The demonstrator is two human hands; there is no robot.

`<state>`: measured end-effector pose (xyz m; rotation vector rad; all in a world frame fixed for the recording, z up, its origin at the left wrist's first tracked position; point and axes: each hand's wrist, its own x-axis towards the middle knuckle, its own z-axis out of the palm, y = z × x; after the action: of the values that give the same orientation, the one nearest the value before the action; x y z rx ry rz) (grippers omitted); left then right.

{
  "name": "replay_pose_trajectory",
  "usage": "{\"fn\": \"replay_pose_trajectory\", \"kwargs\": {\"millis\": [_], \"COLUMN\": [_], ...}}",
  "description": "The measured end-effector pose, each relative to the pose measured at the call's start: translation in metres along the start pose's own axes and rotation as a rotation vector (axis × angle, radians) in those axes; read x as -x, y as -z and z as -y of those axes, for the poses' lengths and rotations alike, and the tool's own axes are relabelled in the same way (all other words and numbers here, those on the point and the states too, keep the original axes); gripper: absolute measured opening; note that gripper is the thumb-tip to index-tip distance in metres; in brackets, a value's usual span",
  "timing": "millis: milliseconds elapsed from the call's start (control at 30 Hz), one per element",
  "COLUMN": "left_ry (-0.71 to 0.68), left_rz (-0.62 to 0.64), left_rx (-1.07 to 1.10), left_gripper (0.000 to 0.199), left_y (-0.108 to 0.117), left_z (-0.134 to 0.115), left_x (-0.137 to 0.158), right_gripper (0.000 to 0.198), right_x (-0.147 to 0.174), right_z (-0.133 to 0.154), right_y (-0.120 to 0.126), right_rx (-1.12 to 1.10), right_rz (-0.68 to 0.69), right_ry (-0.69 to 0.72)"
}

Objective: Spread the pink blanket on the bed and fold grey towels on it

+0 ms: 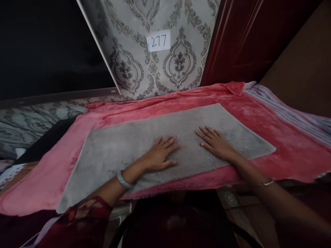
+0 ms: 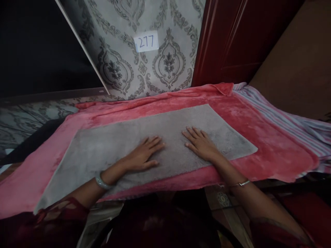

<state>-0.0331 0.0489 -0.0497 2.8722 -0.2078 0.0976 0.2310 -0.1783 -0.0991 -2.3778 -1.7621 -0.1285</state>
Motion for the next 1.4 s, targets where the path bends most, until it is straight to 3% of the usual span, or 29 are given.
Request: {"fn": "replay_pose_trajectory", "kwargs": {"millis": [200,433,533,667,733,800,933,1067,1200,1400], "left_ry": [-0.037,-0.044,-0.052,-0.019,-0.056,-0.132,-0.258,-0.21,-0.172,-0.288], "left_rz": [0.032,0.105,0.13,0.066,0.051,0.054,0.074,0.133,0.138,0.183], "left_rx": [-0.016,-0.011,0.001,0.019,0.019,0.019,-0.007,-0.038,-0.062,-0.019], "left_gripper": [0.074,0.07,0.063,0.051,0.049,0.049,0.057,0.072,0.074,0.076], "left_y": [-0.01,0.005,0.014,0.027,0.031,0.029,0.012,-0.02,-0.046,-0.041], "left_z": [-0.02,-0.031,-0.029,-0.023,-0.023,-0.028,-0.049,-0.076,-0.088,-0.08], "left_x": [0.008,0.056,0.061,0.029,-0.004,-0.046,-0.132,-0.185,-0.186,-0.125], "right_gripper": [0.063,0.065,0.065,0.065,0.063,0.062,0.06,0.055,0.054,0.055], "right_x": [0.0,-0.001,-0.005,-0.006,-0.002,0.003,0.013,0.018,0.02,0.021], "right_z": [0.001,0.008,0.001,-0.036,-0.061,-0.082,-0.099,-0.099,-0.1,-0.099], "right_y": [0.001,0.004,0.013,0.036,0.043,0.041,0.019,0.004,0.006,0.009], "right_rx": [-0.009,-0.054,-0.144,-0.297,-0.269,-0.218,-0.144,-0.104,-0.115,-0.109], "right_rz": [-0.004,-0.005,0.003,-0.116,-0.189,-0.179,-0.128,-0.172,-0.174,-0.15], "right_ry": [-0.014,-0.029,0.009,0.001,-0.056,-0.084,-0.132,-0.133,-0.113,-0.137]}}
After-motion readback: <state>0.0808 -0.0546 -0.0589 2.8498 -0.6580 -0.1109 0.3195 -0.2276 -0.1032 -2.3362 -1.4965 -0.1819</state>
